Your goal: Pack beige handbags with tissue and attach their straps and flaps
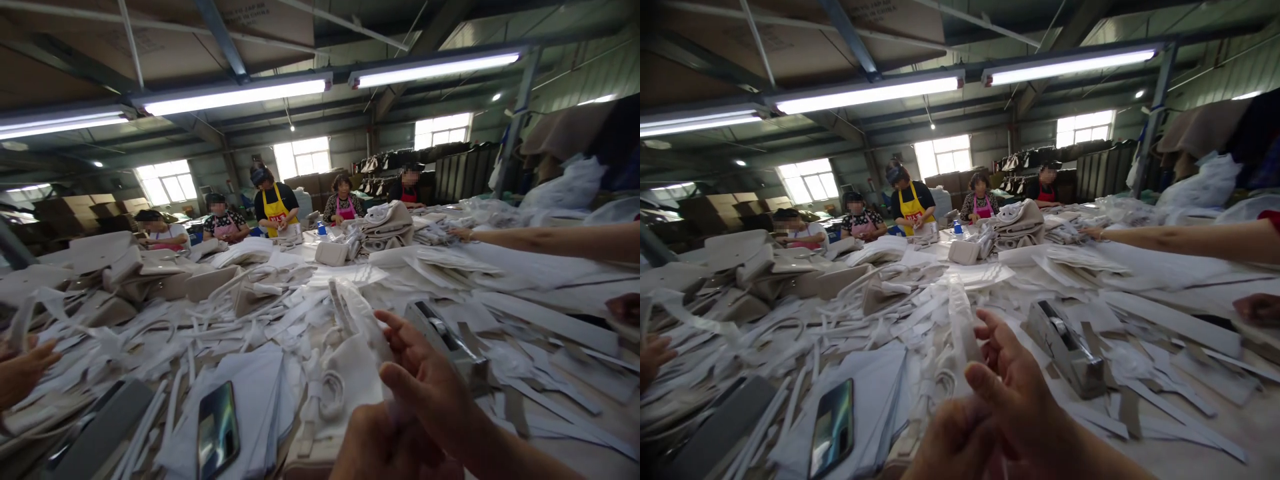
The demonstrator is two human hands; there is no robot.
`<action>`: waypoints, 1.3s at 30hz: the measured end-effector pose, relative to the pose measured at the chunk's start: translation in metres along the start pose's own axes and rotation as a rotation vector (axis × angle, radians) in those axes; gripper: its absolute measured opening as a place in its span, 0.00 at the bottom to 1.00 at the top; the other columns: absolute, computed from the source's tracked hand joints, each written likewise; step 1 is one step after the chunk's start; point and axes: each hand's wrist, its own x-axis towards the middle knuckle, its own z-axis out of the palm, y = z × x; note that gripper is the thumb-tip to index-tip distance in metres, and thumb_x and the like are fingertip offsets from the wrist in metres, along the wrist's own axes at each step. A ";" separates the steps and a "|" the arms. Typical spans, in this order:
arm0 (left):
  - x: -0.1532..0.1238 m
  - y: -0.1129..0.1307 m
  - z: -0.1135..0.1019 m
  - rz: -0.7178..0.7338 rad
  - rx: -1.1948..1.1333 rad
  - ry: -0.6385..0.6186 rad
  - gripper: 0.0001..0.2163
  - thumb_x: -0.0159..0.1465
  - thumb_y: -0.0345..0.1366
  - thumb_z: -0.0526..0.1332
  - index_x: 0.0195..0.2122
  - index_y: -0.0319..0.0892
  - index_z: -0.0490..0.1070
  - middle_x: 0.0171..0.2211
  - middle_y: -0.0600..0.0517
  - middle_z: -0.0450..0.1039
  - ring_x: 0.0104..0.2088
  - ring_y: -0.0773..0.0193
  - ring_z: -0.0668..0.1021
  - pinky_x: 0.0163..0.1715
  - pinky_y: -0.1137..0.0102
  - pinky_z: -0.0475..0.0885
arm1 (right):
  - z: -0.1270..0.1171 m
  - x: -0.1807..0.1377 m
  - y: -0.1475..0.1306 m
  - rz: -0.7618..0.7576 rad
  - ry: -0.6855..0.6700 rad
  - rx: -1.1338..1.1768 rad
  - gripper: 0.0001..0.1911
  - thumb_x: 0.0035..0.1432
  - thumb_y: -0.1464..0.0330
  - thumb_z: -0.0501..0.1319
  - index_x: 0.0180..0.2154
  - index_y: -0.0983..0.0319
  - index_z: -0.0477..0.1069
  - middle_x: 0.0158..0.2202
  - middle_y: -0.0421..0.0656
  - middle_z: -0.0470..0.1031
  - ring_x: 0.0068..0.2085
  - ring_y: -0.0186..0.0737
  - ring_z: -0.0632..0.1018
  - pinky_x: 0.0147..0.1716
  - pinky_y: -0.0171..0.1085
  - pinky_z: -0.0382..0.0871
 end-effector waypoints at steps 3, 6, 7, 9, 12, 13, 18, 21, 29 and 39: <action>-0.002 0.015 -0.026 0.084 -0.078 0.119 0.18 0.62 0.50 0.66 0.32 0.36 0.79 0.30 0.44 0.80 0.32 0.57 0.80 0.36 0.66 0.73 | -0.007 -0.005 0.010 -0.038 -0.039 -0.131 0.33 0.54 0.43 0.65 0.51 0.59 0.74 0.42 0.49 0.76 0.37 0.43 0.76 0.35 0.38 0.73; 0.001 0.018 -0.055 0.141 -0.311 0.338 0.18 0.60 0.48 0.70 0.39 0.36 0.78 0.33 0.44 0.82 0.35 0.55 0.83 0.41 0.64 0.76 | -0.013 -0.021 0.029 0.256 -0.196 -0.165 0.35 0.54 0.36 0.58 0.23 0.62 0.72 0.18 0.39 0.65 0.20 0.32 0.64 0.20 0.33 0.57; 0.002 0.018 -0.061 0.170 -0.361 0.391 0.18 0.59 0.48 0.71 0.39 0.36 0.78 0.34 0.44 0.83 0.36 0.55 0.83 0.43 0.63 0.77 | -0.013 -0.028 0.035 0.394 -0.279 -0.129 0.38 0.53 0.33 0.55 0.19 0.62 0.69 0.14 0.37 0.60 0.17 0.29 0.60 0.17 0.32 0.51; 0.005 0.017 -0.065 0.223 -0.420 0.456 0.17 0.59 0.46 0.72 0.40 0.36 0.77 0.34 0.44 0.83 0.37 0.55 0.83 0.45 0.62 0.77 | -0.008 -0.039 0.041 0.605 -0.390 -0.036 0.41 0.51 0.31 0.53 0.23 0.64 0.73 0.13 0.36 0.60 0.15 0.27 0.57 0.16 0.31 0.44; 0.007 0.016 -0.055 0.265 -0.470 0.459 0.16 0.59 0.44 0.72 0.40 0.37 0.78 0.33 0.45 0.83 0.37 0.57 0.84 0.44 0.64 0.78 | 0.002 -0.043 0.039 0.737 -0.358 0.133 0.39 0.56 0.36 0.54 0.36 0.66 0.76 0.17 0.38 0.68 0.14 0.26 0.58 0.14 0.29 0.44; 0.006 0.015 -0.050 0.259 -0.475 0.434 0.16 0.59 0.44 0.72 0.39 0.37 0.78 0.33 0.45 0.83 0.36 0.57 0.84 0.43 0.64 0.79 | 0.005 -0.041 0.037 0.758 -0.303 0.201 0.36 0.58 0.38 0.54 0.38 0.66 0.75 0.19 0.38 0.69 0.14 0.25 0.58 0.14 0.29 0.44; -0.003 0.005 -0.040 0.200 -0.419 0.305 0.18 0.57 0.48 0.73 0.38 0.37 0.78 0.30 0.45 0.83 0.29 0.59 0.83 0.35 0.67 0.79 | 0.010 -0.022 0.039 0.659 -0.153 0.293 0.19 0.58 0.52 0.63 0.30 0.62 0.67 0.18 0.32 0.62 0.16 0.25 0.54 0.16 0.29 0.44; -0.009 0.002 -0.047 0.219 -0.169 0.304 0.21 0.61 0.53 0.68 0.41 0.39 0.78 0.31 0.46 0.83 0.30 0.59 0.82 0.36 0.66 0.78 | 0.010 -0.019 0.045 0.478 -0.232 0.076 0.20 0.61 0.53 0.63 0.30 0.63 0.69 0.19 0.33 0.60 0.20 0.27 0.57 0.20 0.31 0.50; -0.012 0.009 -0.057 0.193 0.167 0.176 0.16 0.64 0.47 0.66 0.44 0.40 0.79 0.34 0.48 0.81 0.35 0.59 0.80 0.40 0.68 0.75 | -0.003 -0.016 0.047 -0.004 -0.430 -0.589 0.14 0.69 0.63 0.51 0.34 0.60 0.70 0.32 0.41 0.76 0.32 0.37 0.73 0.34 0.35 0.63; 0.000 -0.003 -0.059 0.025 -0.141 0.122 0.22 0.55 0.45 0.74 0.45 0.36 0.74 0.28 0.49 0.79 0.28 0.62 0.79 0.32 0.71 0.73 | -0.004 -0.012 0.054 -0.686 -0.266 -1.015 0.10 0.63 0.75 0.53 0.34 0.61 0.71 0.25 0.42 0.73 0.24 0.39 0.70 0.26 0.39 0.54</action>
